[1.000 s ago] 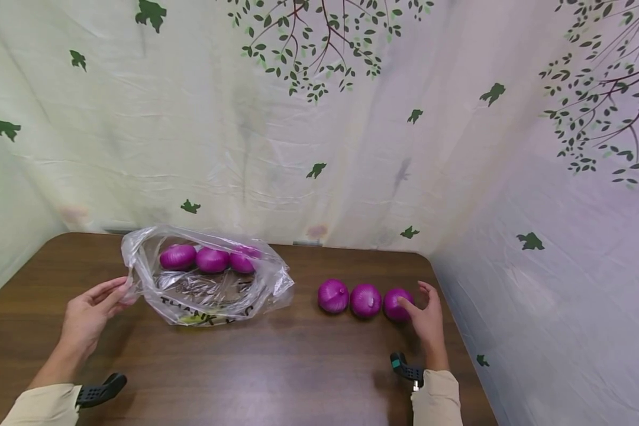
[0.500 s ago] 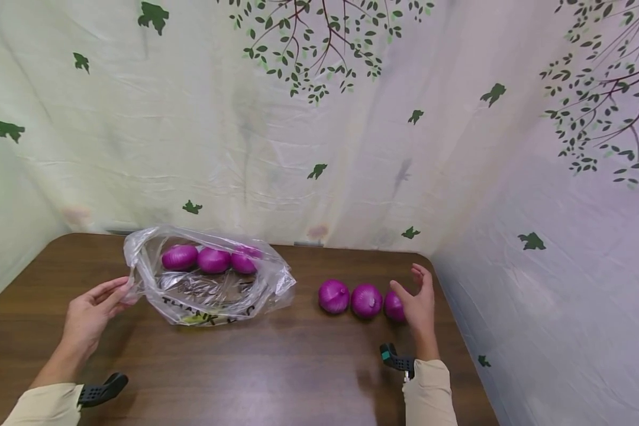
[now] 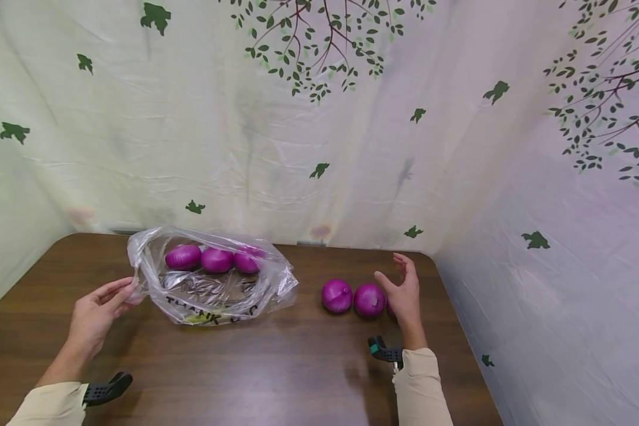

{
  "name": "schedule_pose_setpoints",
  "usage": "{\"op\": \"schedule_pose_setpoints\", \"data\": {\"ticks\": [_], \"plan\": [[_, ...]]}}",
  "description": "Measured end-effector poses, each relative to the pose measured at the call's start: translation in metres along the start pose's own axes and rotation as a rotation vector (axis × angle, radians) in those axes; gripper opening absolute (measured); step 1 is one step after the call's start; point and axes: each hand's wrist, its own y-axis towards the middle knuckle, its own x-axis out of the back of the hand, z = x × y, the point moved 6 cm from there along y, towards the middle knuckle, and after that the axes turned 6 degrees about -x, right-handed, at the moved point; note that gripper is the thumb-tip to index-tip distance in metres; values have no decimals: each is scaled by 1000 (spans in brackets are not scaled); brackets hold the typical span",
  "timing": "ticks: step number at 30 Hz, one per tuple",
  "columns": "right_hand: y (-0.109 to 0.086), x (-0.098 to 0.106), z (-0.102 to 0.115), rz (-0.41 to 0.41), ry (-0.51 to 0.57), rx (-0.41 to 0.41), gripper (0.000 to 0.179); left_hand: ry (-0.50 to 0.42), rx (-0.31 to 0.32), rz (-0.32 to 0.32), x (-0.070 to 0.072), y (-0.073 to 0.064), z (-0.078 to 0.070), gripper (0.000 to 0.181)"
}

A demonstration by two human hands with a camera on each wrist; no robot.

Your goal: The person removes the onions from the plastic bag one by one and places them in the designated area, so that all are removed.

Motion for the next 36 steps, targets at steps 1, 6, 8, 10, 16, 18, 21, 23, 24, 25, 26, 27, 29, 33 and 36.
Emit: {"op": "schedule_pose_setpoints", "data": {"ticks": [1,6,8,10,16,18,21,23,24,25,26,27,29,33,36], "plan": [[0,-2,2,7,0,5,62,6,-1,-2,0,0,0,25],[-1,-14,8,31,4,24,60,14,2,-2,0,-1,1,25],[-2,-19,10,40,12,27,59,21,0,0,0,-1,1,26],[-1,-23,13,53,21,36,59,17,1,2,0,-1,1,27],[-1,-37,22,117,39,61,60,9,0,7,-1,-1,0,27],[0,-40,24,132,26,62,60,8,-5,14,-1,-1,0,26],[1,-44,29,145,-1,70,60,0,-12,20,-2,-1,0,24],[2,-47,32,153,-18,84,59,-12,-12,20,-2,-1,0,22],[3,-49,34,159,-22,91,59,-16,-13,20,-1,-1,0,22],[3,-51,36,166,-25,99,59,-20,-11,19,-1,-1,0,22],[3,-54,38,174,-27,108,59,-19,-10,19,-1,-1,0,22],[3,-57,40,181,-27,114,59,-24,-5,19,0,-1,1,23],[2,-62,45,194,-28,123,58,-23,-4,19,0,-1,0,24],[-5,-72,60,227,-37,116,58,-23,1,20,0,-1,-1,25],[-5,-78,64,242,-46,131,56,-15,5,23,0,0,-2,25]]}}
